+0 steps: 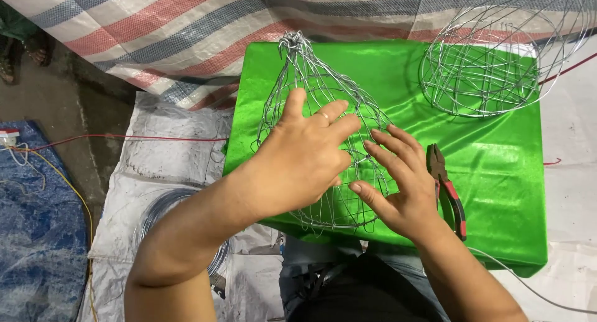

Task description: Shaping and assembling a wire frame structure using pliers and thin metal wire.

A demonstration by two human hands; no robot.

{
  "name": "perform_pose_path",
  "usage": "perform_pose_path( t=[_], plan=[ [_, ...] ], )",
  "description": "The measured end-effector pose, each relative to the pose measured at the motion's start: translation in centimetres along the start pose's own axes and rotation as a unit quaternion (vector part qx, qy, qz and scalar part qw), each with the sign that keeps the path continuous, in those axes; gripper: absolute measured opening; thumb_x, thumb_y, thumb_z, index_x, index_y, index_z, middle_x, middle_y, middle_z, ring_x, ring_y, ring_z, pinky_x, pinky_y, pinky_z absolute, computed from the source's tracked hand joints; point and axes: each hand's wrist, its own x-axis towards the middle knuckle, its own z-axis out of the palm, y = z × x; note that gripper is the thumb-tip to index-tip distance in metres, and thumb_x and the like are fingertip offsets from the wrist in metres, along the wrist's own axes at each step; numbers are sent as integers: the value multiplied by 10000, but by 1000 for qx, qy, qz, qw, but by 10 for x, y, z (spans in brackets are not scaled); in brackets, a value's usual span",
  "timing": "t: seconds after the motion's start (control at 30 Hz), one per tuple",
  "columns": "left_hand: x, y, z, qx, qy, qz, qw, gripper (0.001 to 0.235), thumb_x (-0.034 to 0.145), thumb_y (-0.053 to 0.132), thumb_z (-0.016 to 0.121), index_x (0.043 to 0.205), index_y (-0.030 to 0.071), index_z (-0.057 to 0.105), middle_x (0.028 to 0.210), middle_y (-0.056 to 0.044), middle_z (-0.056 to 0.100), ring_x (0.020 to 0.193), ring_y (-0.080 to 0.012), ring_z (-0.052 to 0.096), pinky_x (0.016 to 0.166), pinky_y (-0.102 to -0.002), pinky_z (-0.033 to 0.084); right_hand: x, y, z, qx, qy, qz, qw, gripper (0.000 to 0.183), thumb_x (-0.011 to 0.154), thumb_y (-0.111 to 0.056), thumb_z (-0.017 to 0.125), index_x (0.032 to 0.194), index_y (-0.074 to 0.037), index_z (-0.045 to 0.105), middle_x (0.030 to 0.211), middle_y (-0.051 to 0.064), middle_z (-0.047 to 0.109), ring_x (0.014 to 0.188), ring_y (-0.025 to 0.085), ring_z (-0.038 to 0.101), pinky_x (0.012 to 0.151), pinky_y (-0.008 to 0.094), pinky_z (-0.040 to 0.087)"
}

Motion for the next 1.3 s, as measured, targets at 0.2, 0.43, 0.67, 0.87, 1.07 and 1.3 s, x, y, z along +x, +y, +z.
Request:
perform_pose_path(
  t=[0.2,0.43,0.67,0.87,1.07,1.3],
  plan=[
    [15,0,3,104,-41,40,993,221,634,432,815,686,223,767,984,-15,612,931,-252,535,812,-480,341,-2,5,1,19,-4,-18,1000,592,797,-262,845,1303,-28,646,1408,155,604,1413,416,489,1183,532,440],
    [15,-5,12,103,-29,52,993,212,640,470,824,711,273,789,946,29,611,975,-232,542,890,-487,346,-5,6,4,35,11,-6,999,579,830,-230,808,1336,-25,616,1430,170,578,1432,429,467,1202,553,420],
    [14,-11,20,46,56,62,995,198,706,421,800,690,230,752,927,6,591,951,-248,524,851,-461,352,-2,7,4,39,5,-3,999,552,824,-224,807,1305,-13,638,1402,169,590,1405,423,476,1182,548,431],
    [14,-19,26,24,64,49,996,245,725,449,830,713,217,754,978,22,608,973,-238,520,896,-452,337,4,4,-2,25,-5,2,1000,554,843,-190,805,1329,6,628,1419,192,586,1418,422,486,1212,535,407],
    [8,-55,24,6,52,-8,999,238,805,463,809,795,227,784,1107,37,658,1046,-248,524,939,-486,327,-38,5,-1,-8,102,33,994,295,859,-19,788,1101,23,624,1191,186,613,1162,345,552,1035,447,454],
    [-8,-58,19,-46,60,-74,994,234,888,365,748,759,172,723,1250,-49,610,1178,-270,501,931,-480,315,-43,-3,13,28,102,44,993,255,812,69,801,1027,35,669,1025,140,741,975,275,700,919,373,566]
  ],
)
